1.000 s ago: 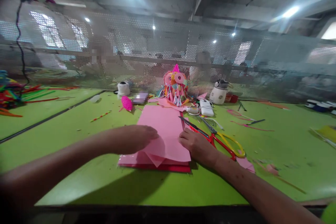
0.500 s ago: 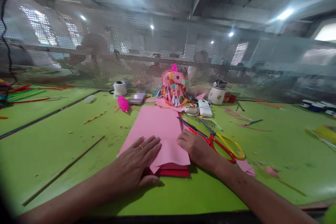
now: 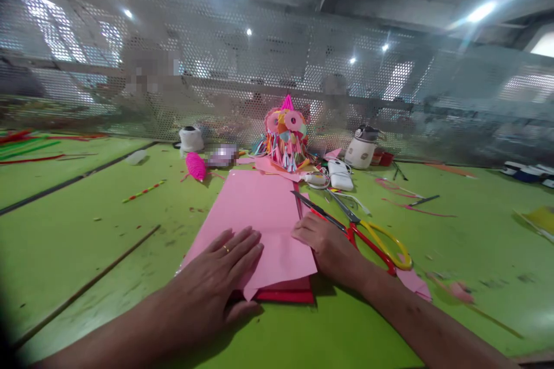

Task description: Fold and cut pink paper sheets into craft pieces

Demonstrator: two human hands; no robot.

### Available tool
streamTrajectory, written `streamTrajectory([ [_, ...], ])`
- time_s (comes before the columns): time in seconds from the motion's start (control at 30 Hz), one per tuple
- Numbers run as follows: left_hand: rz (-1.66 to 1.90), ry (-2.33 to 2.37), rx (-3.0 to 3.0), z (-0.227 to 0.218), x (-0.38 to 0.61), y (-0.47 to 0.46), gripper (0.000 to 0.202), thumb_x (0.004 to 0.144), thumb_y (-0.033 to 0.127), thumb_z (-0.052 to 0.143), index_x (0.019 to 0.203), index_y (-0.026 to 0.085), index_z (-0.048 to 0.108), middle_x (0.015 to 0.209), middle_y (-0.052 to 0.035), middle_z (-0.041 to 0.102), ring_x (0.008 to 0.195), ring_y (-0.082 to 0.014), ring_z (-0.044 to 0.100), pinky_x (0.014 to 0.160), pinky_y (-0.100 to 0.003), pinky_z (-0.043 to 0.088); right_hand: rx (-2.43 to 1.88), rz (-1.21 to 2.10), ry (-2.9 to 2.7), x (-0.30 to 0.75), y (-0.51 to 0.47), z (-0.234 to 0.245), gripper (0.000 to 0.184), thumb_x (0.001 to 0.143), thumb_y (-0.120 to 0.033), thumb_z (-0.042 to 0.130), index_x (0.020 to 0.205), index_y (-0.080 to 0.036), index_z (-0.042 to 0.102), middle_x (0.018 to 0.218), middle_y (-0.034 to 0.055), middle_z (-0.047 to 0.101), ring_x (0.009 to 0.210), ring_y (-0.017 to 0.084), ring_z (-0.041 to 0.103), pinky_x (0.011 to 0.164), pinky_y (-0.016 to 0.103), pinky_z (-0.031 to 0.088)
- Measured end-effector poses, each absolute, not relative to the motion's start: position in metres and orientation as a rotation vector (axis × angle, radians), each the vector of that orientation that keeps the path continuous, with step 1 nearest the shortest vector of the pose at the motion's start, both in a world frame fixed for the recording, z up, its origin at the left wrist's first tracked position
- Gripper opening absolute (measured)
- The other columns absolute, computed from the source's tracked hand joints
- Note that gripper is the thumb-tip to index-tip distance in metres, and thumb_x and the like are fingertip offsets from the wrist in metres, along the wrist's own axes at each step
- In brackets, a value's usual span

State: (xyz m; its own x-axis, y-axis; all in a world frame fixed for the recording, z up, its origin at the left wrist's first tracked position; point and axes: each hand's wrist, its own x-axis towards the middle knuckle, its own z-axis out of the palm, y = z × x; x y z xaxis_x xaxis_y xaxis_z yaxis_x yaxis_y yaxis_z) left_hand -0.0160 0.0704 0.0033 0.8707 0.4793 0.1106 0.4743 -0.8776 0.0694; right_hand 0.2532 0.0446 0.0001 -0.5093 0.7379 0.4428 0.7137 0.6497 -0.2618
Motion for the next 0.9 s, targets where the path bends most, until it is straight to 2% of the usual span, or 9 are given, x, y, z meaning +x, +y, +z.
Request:
streamTrajectory([
  [0.33,0.245,0.787,2.999,0.013,-0.016,0.065,0.065,0.089,0.052,0.043,0.142,0.015,0.039,0.15,-0.0144,0.037,0.138,-0.0315,0.032,0.115,-0.052,0.02,-1.143,0.133,-2.202,0.255,0.048,-0.005,0.018,0.088,-0.013,0.054,0.099,-0.017,0.067,0.094,0.01,0.065,0.092,0.021,0.057,0.083,0.038,0.048],
  [0.47,0.233,0.793,3.004,0.016,-0.015,0.067,0.065,0.085,0.051,0.049,0.14,0.017,0.041,0.148,-0.014,0.039,0.136,-0.0326,0.035,0.113,-0.052,0.023,-1.133,0.084,-2.294,0.253,0.047,-0.001,0.021,0.086,-0.01,0.053,0.101,-0.016,0.066,0.096,0.0116,0.064,0.095,0.023,0.055,0.086,0.04,0.046],
  [0.6,0.221,0.759,3.013,0.02,-0.015,0.07,0.063,0.082,0.05,0.051,0.135,0.017,0.045,0.145,-0.014,0.043,0.133,-0.0323,0.037,0.111,-0.05,0.026,-1.159,0.025,-2.401,0.25,0.048,0.008,0.018,0.088,-0.012,0.051,0.097,-0.015,0.066,0.092,0.0115,0.063,0.091,0.023,0.054,0.082,0.038,0.046],
  [0.73,0.189,0.76,3.015,0.024,-0.014,0.07,0.068,0.081,0.048,0.051,0.141,0.016,0.038,0.147,-0.0145,0.04,0.134,-0.0309,0.036,0.112,-0.049,0.025,-1.179,-0.136,-2.563,0.25,0.056,0.011,0.015,0.09,-0.016,0.05,0.089,-0.014,0.064,0.086,0.0107,0.062,0.084,0.022,0.053,0.076,0.035,0.045],
  [0.8,0.134,0.789,3.0,0.026,-0.013,0.071,0.073,0.081,0.047,0.051,0.144,0.015,0.033,0.148,-0.015,0.039,0.135,-0.0306,0.035,0.113,-0.049,0.024,-1.179,-0.234,-2.601,0.251,0.061,0.007,0.018,0.092,-0.018,0.048,0.083,-0.014,0.063,0.081,0.0095,0.061,0.079,0.021,0.052,0.073,0.033,0.044],
  [0.9,0.078,0.809,2.995,0.026,-0.012,0.072,0.072,0.082,0.047,0.049,0.144,0.013,0.034,0.148,-0.0161,0.039,0.136,-0.0302,0.035,0.113,-0.049,0.023,-1.16,-0.315,-2.561,0.254,0.066,-0.001,0.024,0.095,-0.019,0.044,0.081,-0.014,0.063,0.077,0.0084,0.06,0.077,0.019,0.051,0.071,0.032,0.043],
])
